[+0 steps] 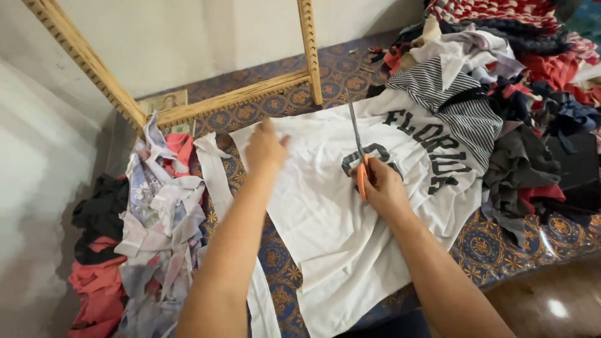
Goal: Cut a white t-shirt into long strips using scissors
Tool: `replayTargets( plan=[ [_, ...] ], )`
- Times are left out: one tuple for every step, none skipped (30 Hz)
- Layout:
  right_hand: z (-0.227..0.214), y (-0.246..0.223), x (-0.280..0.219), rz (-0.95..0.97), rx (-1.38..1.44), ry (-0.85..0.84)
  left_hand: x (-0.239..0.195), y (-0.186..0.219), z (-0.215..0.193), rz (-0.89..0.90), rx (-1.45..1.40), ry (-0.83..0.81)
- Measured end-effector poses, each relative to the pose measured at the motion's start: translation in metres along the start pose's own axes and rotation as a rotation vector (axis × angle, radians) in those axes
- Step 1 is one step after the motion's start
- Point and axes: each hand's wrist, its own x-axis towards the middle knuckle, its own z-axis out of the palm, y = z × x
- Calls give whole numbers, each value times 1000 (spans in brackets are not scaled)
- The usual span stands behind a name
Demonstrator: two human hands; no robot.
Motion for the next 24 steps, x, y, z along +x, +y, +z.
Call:
replayTargets(
  plan=[
    [0, 0, 1, 0, 1, -2, -21, 15, -4, -2, 1, -1],
    [0, 0, 1, -3, -4, 7, -42, 29, -9, 54, 85, -54],
    [1, 0, 2, -6, -9, 15, -64, 44, -13, 110, 169, -107],
    [2, 4, 2, -5, -9, 11, -77, 51, -21, 107, 169, -110],
    [2, 8, 3, -82, 7, 74, -90, 59, -29, 119, 88, -266],
    [3, 12, 5, -162, 23, 141, -101, 66, -37, 133, 6, -419],
    [1, 17, 10, -164, 23, 142, -89, 65, -36, 133, 6, -417],
    [-1, 24, 11, -249, 22, 201, -83, 63, -34, 132, 73, -431],
    [-4, 31, 12, -334, 20, 259, -76, 61, -32, 133, 139, -445],
    [-6, 33, 13, -325, 16, 248, -66, 54, -29, 127, 134, -458],
    [-9, 34, 14, -418, -120, 353, -56, 47, -27, 162, 110, -400],
    [-13, 35, 19, -519, -256, 470, -40, 43, -26, 204, 88, -329],
    [-15, 30, 17, -519, -259, 473, -32, 38, -21, 208, 87, -328],
    [-17, 25, 16, -513, -277, 517, -23, 32, -17, 238, 92, -286],
    [-19, 21, 14, -508, -294, 560, -14, 26, -12, 268, 98, -245],
    [-19, 27, 15, -503, -296, 557, -10, 20, -5, 268, 98, -251],
    [-19, 34, 16, -497, -320, 581, -6, 14, 3, 302, 143, -113],
    [-19, 41, 19, -493, -341, 609, 1, 8, 9, 336, 191, 29],
    [-20, 38, 20, -490, -340, 609, -4, 15, 1, 338, 194, 27],
    [-20, 36, 19, -479, -366, 605, -13, 21, -6, 288, 189, 16],
    [-20, 34, 17, -468, -393, 599, -21, 26, -13, 239, 184, 5],
    [-19, 38, 18, -463, -388, 592, -34, 30, -12, 235, 190, -2],
    [-18, 42, 19, -436, -430, 572, -46, 33, -13, 218, 147, -42],
    [-18, 47, 20, -408, -475, 555, -58, 38, -12, 205, 102, -82]
  ],
)
